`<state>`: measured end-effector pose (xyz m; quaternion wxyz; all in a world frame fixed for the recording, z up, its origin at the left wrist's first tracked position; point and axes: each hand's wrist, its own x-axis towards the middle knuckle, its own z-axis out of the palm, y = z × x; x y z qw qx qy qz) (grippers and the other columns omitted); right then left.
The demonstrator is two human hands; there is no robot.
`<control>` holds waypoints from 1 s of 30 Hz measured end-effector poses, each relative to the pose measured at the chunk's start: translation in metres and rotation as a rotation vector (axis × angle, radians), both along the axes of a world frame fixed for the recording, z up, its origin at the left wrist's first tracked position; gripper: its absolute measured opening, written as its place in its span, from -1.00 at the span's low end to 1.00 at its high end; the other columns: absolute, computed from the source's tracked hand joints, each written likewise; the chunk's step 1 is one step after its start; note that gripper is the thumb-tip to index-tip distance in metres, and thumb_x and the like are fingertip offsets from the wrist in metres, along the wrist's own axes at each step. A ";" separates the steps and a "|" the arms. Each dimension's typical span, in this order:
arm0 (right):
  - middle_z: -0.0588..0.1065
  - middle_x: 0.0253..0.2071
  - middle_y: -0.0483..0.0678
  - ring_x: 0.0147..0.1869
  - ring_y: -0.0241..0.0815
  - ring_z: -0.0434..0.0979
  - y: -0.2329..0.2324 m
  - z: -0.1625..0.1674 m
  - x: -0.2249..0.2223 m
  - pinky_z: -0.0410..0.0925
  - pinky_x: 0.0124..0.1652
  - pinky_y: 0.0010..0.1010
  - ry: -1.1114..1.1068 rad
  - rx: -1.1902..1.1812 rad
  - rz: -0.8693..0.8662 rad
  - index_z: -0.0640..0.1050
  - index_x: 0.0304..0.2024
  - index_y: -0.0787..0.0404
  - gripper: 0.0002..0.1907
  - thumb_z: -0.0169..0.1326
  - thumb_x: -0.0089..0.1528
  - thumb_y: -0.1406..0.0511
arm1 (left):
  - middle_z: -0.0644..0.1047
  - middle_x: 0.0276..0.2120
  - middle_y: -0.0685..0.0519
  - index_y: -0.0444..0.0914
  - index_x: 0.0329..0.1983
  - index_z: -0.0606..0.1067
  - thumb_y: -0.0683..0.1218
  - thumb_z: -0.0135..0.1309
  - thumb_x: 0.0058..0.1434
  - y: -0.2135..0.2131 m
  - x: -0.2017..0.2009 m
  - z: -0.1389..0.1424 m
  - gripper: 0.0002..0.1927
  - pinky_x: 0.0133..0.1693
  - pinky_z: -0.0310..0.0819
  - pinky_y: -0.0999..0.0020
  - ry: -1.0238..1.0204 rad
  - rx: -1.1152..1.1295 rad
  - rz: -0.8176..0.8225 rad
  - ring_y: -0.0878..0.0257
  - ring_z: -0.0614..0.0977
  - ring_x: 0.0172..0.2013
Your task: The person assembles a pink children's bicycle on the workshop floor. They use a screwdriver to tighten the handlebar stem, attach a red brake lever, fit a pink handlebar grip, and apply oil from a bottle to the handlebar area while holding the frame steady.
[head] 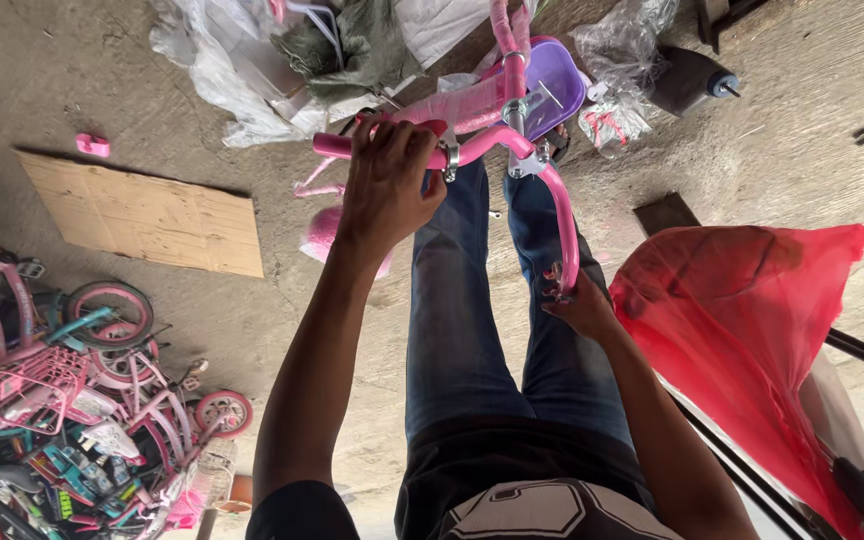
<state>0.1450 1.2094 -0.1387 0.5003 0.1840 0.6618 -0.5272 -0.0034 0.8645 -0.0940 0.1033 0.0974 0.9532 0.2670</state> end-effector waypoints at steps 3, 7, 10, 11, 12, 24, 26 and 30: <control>0.56 0.02 -0.05 0.02 -0.19 0.59 -0.004 0.004 0.009 0.46 -0.04 -0.33 0.152 0.153 0.003 0.36 0.27 0.22 -0.28 0.35 0.09 0.34 | 0.49 -0.20 -0.03 -0.26 -0.04 0.47 -0.09 0.33 0.03 -0.003 -0.004 0.006 -0.56 0.24 0.20 -0.07 -0.020 -0.013 -0.030 0.04 0.54 -0.07; 0.59 -0.08 0.08 -0.07 -0.09 0.63 -0.022 0.019 0.003 0.48 -0.07 -0.28 0.364 0.476 -0.013 0.29 0.41 0.20 -0.24 0.34 0.24 0.30 | 0.50 -0.20 0.00 -0.24 0.00 0.48 -0.06 0.36 0.08 -0.007 -0.002 0.003 -0.55 0.24 0.21 -0.06 0.009 0.005 -0.061 0.08 0.54 -0.07; 0.57 0.04 0.15 -0.02 -0.03 0.64 -0.032 0.020 -0.013 0.47 -0.08 -0.23 0.663 0.513 0.001 0.17 0.43 0.29 -0.20 0.33 0.28 0.30 | 0.50 -0.18 0.00 -0.24 0.00 0.47 -0.05 0.35 0.16 -0.006 0.004 -0.002 -0.59 0.25 0.23 -0.05 0.004 0.022 -0.068 0.08 0.54 -0.07; 0.56 0.07 0.16 0.02 -0.02 0.64 -0.033 0.018 -0.019 0.48 -0.06 -0.23 0.691 0.471 -0.049 0.13 0.45 0.31 -0.17 0.31 0.29 0.30 | 0.49 -0.17 0.00 -0.24 -0.01 0.47 -0.05 0.35 0.18 -0.005 0.005 -0.004 -0.60 0.25 0.23 -0.04 0.021 0.021 -0.070 0.08 0.54 -0.07; 0.55 0.11 0.17 0.06 -0.01 0.63 -0.033 0.014 -0.025 0.49 -0.04 -0.23 0.717 0.426 -0.097 0.09 0.48 0.33 -0.15 0.28 0.30 0.30 | 0.49 -0.13 -0.01 -0.25 0.02 0.46 -0.06 0.32 0.19 -0.003 0.006 -0.006 -0.60 0.26 0.23 -0.06 0.054 -0.003 -0.082 0.08 0.54 -0.05; 0.58 -0.20 -0.01 -0.25 -0.13 0.59 -0.044 0.008 -0.031 0.43 -0.23 -0.33 0.311 0.339 -0.063 0.40 0.18 0.30 -0.56 0.15 0.28 0.32 | 0.46 -0.17 0.01 -0.24 0.13 0.47 0.02 0.26 0.20 0.016 -0.002 -0.025 -0.52 0.00 0.36 0.05 0.094 -0.221 -0.163 0.09 0.52 -0.11; 0.57 -0.24 -0.01 -0.29 -0.15 0.59 -0.047 0.009 -0.036 0.43 -0.26 -0.33 0.262 0.332 -0.086 0.40 0.16 0.31 -0.58 0.13 0.28 0.32 | 0.45 -0.22 0.02 -0.24 0.09 0.48 0.03 0.26 0.22 0.017 -0.007 -0.028 -0.56 -0.07 0.36 0.07 0.081 -0.258 -0.169 0.08 0.51 -0.14; 0.56 -0.23 -0.02 -0.21 -0.21 0.61 -0.048 0.004 -0.049 0.50 -0.21 -0.35 0.239 0.149 -0.222 0.40 0.18 0.35 -0.59 0.09 0.33 0.29 | 0.47 -0.27 0.02 -0.24 -0.03 0.49 0.04 0.24 0.25 0.015 -0.012 -0.031 -0.65 -0.11 0.37 0.09 0.067 -0.157 -0.114 0.09 0.53 -0.18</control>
